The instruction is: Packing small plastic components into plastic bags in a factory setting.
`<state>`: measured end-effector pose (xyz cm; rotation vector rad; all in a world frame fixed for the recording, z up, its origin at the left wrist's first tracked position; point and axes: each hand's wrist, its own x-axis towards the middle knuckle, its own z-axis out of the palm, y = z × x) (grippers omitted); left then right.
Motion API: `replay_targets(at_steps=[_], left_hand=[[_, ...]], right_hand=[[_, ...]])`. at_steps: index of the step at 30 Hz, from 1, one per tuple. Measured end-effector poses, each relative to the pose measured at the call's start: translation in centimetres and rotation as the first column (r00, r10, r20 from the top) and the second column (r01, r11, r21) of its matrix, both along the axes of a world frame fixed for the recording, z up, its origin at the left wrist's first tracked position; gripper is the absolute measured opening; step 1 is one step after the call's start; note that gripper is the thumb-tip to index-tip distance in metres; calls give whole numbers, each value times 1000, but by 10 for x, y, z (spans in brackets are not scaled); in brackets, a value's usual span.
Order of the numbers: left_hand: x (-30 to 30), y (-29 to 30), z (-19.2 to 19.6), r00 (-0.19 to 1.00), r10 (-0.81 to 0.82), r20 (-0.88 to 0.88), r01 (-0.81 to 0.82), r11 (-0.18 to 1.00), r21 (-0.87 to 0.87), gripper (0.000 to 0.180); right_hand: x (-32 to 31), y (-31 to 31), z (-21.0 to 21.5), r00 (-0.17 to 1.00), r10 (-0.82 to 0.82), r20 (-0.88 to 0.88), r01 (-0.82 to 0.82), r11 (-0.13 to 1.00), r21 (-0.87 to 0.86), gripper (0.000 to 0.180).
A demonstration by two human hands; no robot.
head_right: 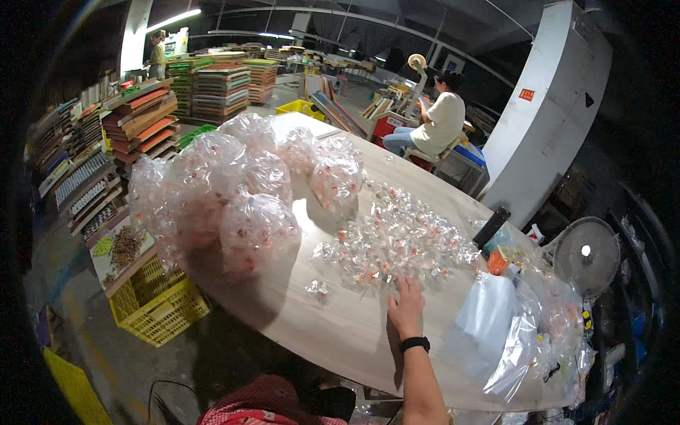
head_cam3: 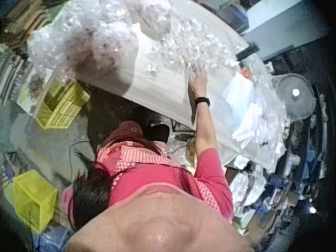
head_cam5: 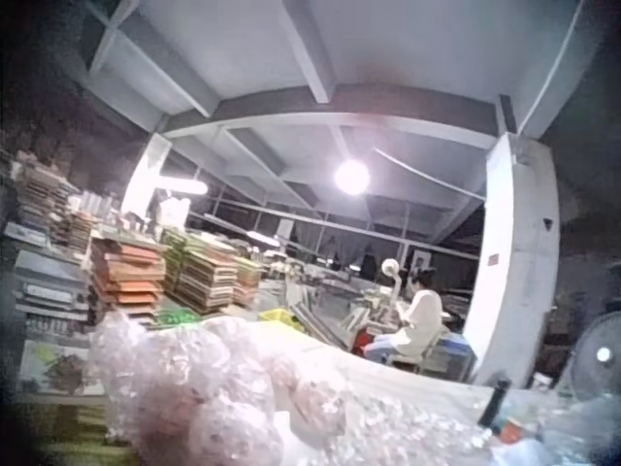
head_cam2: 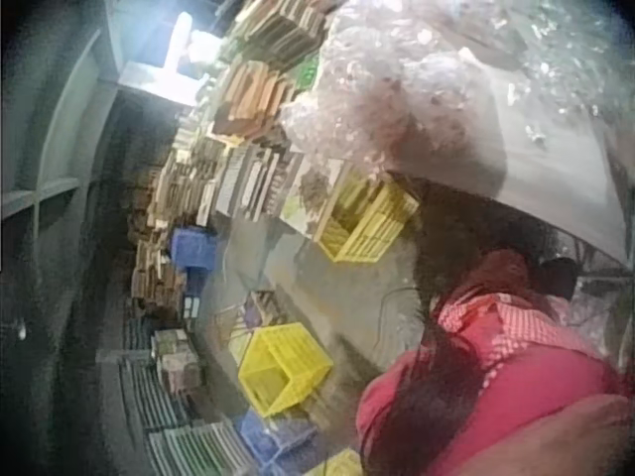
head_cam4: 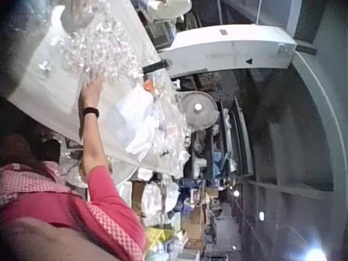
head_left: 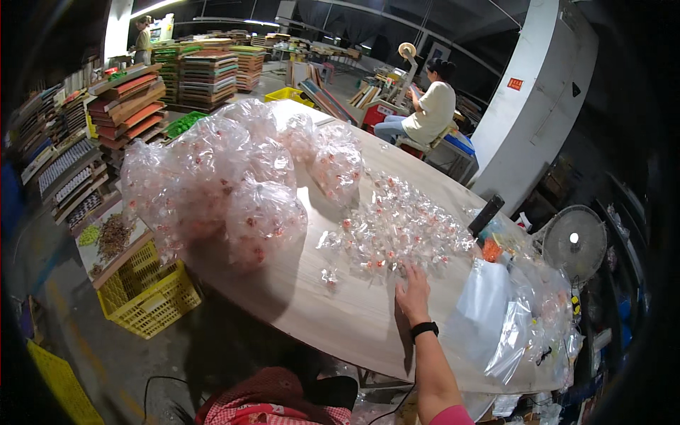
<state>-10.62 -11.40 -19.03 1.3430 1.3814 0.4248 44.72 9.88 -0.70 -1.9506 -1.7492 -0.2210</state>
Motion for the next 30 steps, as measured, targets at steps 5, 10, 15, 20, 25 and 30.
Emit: replay_targets(at_steps=[5, 10, 15, 20, 25, 30], left_hand=[[-5, -12, 16, 996, 48, 70, -47, 999, -17, 36], [-26, -3, 51, 996, 5, 92, -1, 999, -40, 36], [-77, 0, 107, 997, -81, 15, 82, 990, -114, 35], [-134, -8, 178, 980, -169, -107, 142, 965, -221, 35], [-60, 125, 296, 978, -209, -11, 190, 864, 466, 35], [48, 179, 348, 881, -154, 447, -140, 818, 557, 48]], right_hand=[[1, -16, -1, 998, -19, -60, 15, 997, -71, 58], [9, -50, 2, 987, -37, -157, 2, 976, -218, 55], [-65, -110, 54, 946, 117, -304, -88, 990, 108, 51], [-128, -207, 112, 880, 180, -439, -2, 926, 377, 46], [-152, -277, 117, 856, 215, -471, 50, 870, 490, 47], [-154, -306, 103, 797, 196, -571, 167, 837, 521, 45]])
